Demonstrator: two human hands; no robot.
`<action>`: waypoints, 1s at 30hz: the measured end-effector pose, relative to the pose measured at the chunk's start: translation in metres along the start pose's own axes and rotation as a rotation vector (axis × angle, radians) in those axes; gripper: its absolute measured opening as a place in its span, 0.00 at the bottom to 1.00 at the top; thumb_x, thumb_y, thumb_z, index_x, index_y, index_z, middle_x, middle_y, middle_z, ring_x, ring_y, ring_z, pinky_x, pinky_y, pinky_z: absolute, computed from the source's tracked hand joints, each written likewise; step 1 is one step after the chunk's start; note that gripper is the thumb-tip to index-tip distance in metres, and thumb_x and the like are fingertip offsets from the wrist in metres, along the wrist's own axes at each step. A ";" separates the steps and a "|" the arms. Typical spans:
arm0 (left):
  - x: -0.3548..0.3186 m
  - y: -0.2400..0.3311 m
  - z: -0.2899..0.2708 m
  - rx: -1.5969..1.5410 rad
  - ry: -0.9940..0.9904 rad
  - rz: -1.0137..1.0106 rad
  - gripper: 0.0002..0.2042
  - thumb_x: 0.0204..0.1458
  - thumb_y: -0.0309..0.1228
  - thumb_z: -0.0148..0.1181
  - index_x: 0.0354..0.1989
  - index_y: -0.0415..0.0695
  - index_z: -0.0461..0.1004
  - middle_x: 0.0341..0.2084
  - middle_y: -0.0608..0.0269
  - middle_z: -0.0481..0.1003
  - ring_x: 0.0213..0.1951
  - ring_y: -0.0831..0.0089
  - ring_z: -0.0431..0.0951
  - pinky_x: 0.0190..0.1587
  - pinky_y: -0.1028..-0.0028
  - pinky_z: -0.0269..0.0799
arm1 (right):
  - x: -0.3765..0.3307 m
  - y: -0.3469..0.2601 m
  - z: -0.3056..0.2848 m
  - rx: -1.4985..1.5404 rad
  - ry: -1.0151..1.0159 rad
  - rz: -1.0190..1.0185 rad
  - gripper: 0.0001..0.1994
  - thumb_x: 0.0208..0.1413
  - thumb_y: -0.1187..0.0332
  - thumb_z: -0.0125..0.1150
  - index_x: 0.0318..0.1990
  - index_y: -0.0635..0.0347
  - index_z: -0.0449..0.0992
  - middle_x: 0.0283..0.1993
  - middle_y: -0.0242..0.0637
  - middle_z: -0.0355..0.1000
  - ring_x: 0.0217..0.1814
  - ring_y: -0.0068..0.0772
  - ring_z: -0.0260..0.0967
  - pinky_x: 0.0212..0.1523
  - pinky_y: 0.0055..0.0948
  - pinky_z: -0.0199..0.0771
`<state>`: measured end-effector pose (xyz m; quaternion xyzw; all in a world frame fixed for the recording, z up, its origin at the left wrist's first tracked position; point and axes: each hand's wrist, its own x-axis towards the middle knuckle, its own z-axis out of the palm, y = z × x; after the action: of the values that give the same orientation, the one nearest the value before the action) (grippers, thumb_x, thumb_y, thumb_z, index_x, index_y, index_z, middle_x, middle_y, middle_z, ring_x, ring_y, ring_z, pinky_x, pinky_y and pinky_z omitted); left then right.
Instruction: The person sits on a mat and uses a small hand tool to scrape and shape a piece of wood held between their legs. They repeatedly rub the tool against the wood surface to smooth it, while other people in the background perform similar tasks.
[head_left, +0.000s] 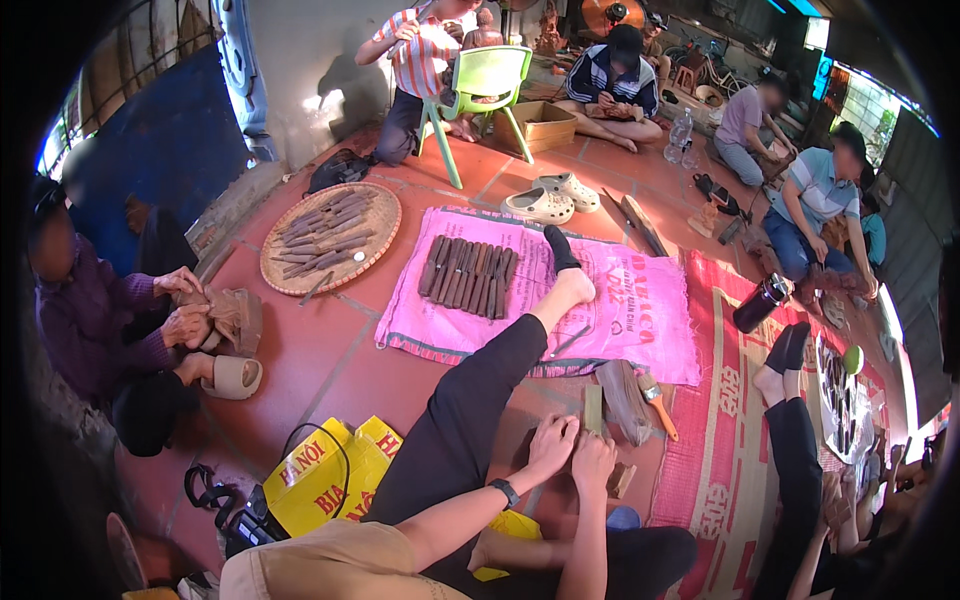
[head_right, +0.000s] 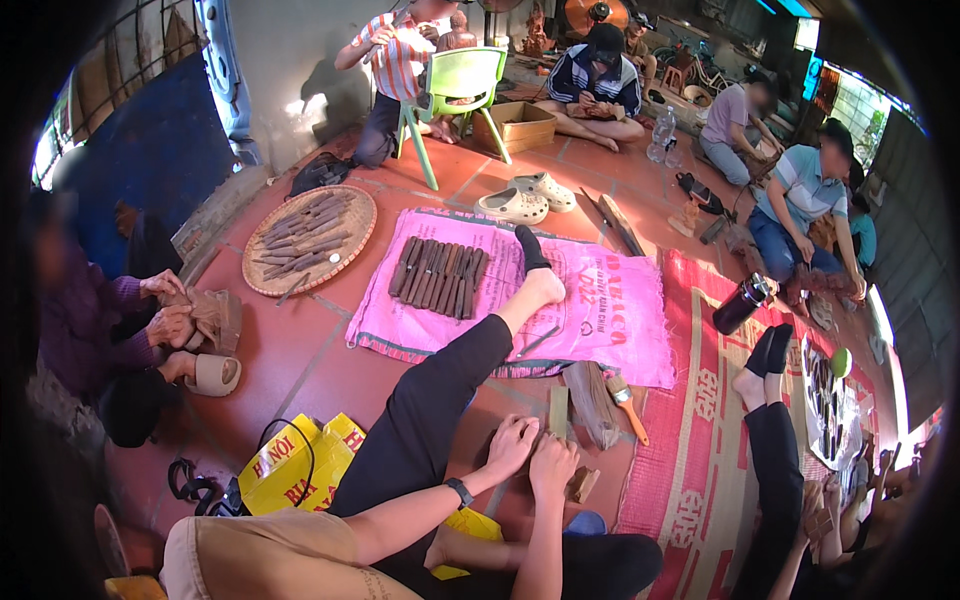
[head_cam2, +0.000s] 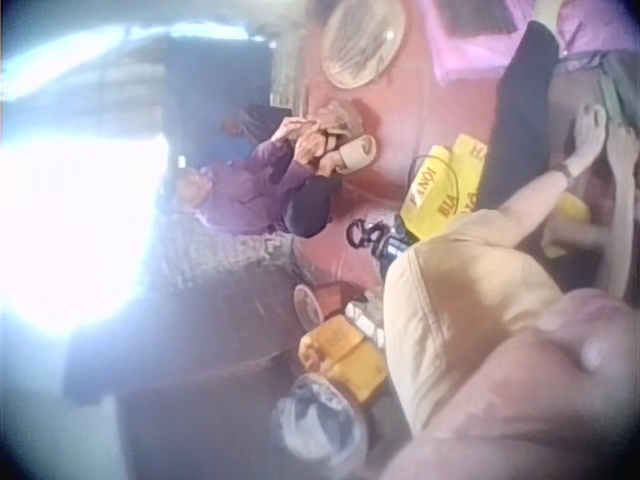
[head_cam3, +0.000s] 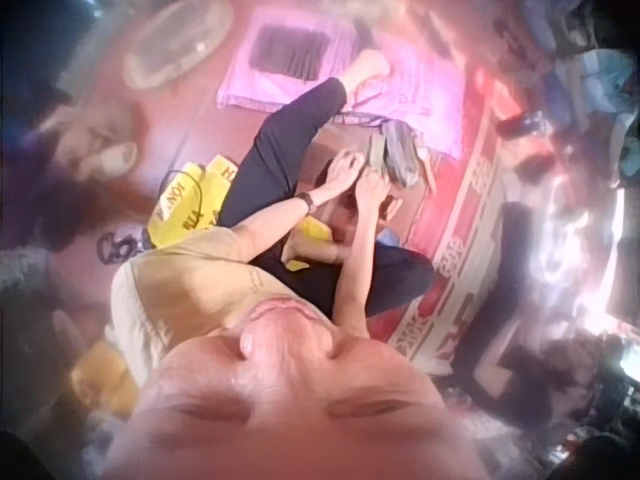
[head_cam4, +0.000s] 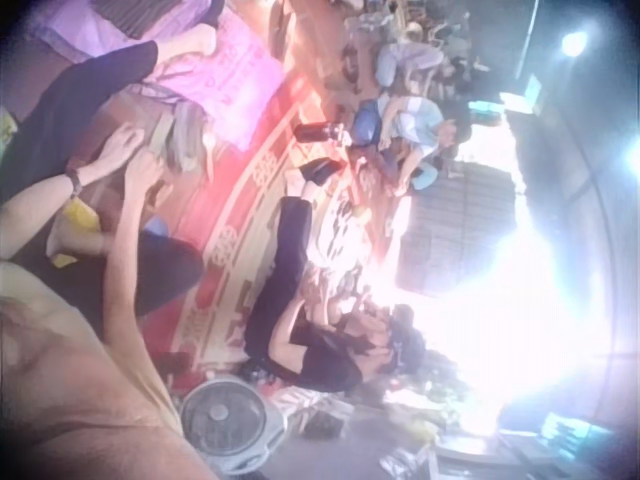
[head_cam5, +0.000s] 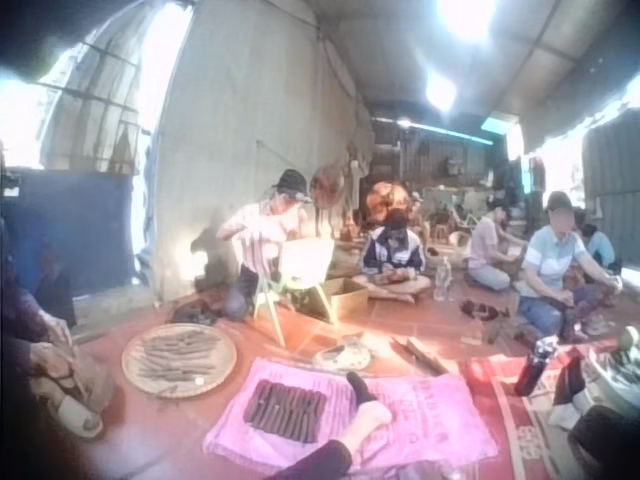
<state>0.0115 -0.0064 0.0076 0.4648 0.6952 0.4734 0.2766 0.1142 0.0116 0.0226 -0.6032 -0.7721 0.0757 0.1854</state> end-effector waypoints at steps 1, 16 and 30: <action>0.002 0.000 -0.002 0.011 0.004 -0.007 0.18 0.63 0.43 0.49 0.47 0.41 0.78 0.47 0.49 0.74 0.52 0.52 0.73 0.56 0.59 0.68 | 0.007 -0.005 -0.001 0.026 -0.092 0.130 0.14 0.60 0.66 0.53 0.31 0.68 0.81 0.35 0.51 0.78 0.44 0.52 0.73 0.48 0.48 0.69; -0.002 0.002 -0.003 -0.044 0.029 -0.034 0.18 0.63 0.42 0.49 0.47 0.40 0.78 0.46 0.49 0.73 0.51 0.49 0.72 0.55 0.58 0.67 | -0.008 -0.021 -0.027 0.118 0.084 -0.104 0.16 0.63 0.65 0.51 0.32 0.69 0.79 0.35 0.57 0.76 0.44 0.59 0.71 0.48 0.53 0.69; 0.000 -0.001 -0.004 -0.031 -0.005 -0.053 0.19 0.64 0.43 0.47 0.49 0.42 0.77 0.48 0.48 0.72 0.53 0.49 0.71 0.56 0.57 0.66 | 0.000 -0.017 -0.023 0.089 0.020 -0.047 0.16 0.64 0.64 0.49 0.35 0.68 0.79 0.36 0.56 0.77 0.44 0.58 0.72 0.48 0.52 0.70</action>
<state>0.0078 -0.0084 0.0083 0.4430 0.6991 0.4757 0.2979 0.1078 0.0043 0.0497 -0.5766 -0.7801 0.0995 0.2216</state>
